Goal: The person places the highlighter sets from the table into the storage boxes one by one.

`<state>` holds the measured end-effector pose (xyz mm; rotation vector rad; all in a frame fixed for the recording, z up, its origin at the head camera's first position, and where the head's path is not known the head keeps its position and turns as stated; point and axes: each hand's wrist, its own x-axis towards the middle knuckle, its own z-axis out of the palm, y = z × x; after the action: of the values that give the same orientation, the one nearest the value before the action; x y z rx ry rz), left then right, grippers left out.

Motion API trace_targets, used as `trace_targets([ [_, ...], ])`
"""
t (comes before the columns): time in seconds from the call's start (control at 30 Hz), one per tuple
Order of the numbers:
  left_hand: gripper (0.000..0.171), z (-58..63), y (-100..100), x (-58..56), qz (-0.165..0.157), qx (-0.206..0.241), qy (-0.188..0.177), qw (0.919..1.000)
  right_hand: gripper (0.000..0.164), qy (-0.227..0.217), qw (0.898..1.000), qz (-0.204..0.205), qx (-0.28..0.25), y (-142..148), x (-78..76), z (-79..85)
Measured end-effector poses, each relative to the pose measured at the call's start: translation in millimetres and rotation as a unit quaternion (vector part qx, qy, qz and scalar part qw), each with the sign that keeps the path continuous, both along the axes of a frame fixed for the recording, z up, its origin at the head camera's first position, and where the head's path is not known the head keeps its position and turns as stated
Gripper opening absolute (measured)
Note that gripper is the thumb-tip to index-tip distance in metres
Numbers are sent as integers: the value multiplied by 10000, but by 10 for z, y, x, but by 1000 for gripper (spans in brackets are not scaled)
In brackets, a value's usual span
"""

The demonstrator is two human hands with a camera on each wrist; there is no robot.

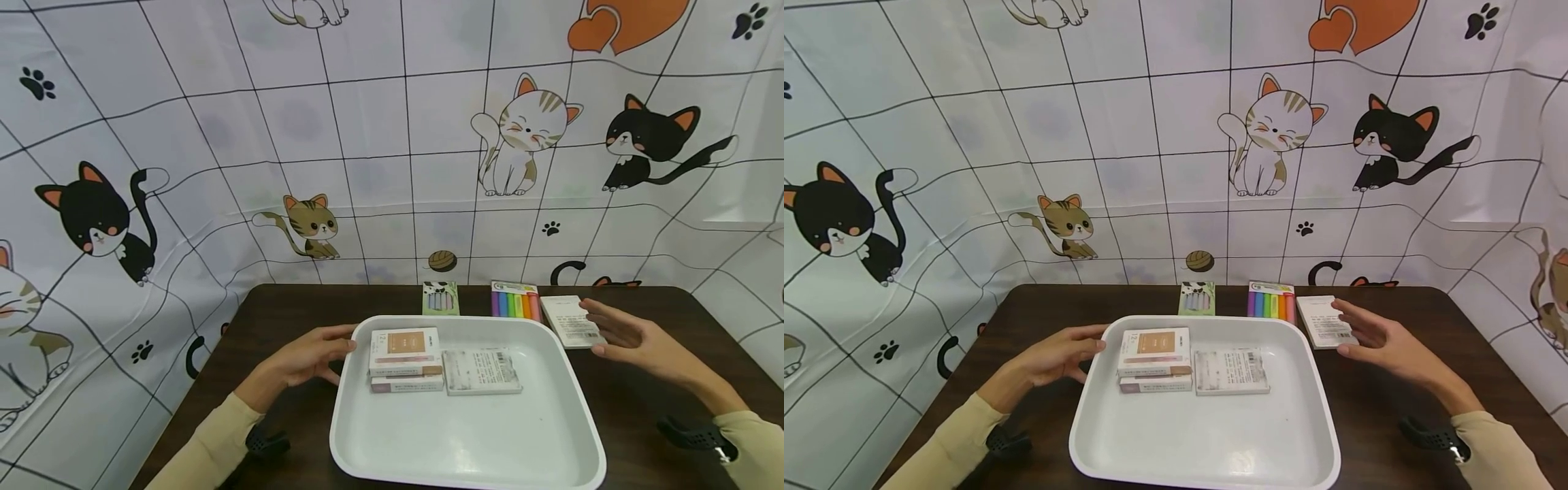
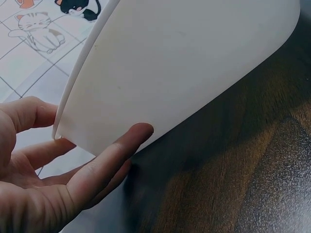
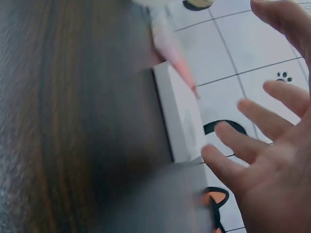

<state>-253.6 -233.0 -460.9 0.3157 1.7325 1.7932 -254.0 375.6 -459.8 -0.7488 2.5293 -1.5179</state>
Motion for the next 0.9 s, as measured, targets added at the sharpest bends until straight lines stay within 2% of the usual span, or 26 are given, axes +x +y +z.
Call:
trace_targets([
  [0.23,61,-7,-8,-9,-27,29,25,10000,84,127,9936,-767,819,-17,-22,-89],
  [0.47,59,-14,4,-11,3,-29,76,10000,96,76,9764,-1294,1728,-135,-81,-140],
  [0.9,62,-1,7,-9,6,7,40,10000,95,313,9570,-1667,2353,-289,-158,-307],
])
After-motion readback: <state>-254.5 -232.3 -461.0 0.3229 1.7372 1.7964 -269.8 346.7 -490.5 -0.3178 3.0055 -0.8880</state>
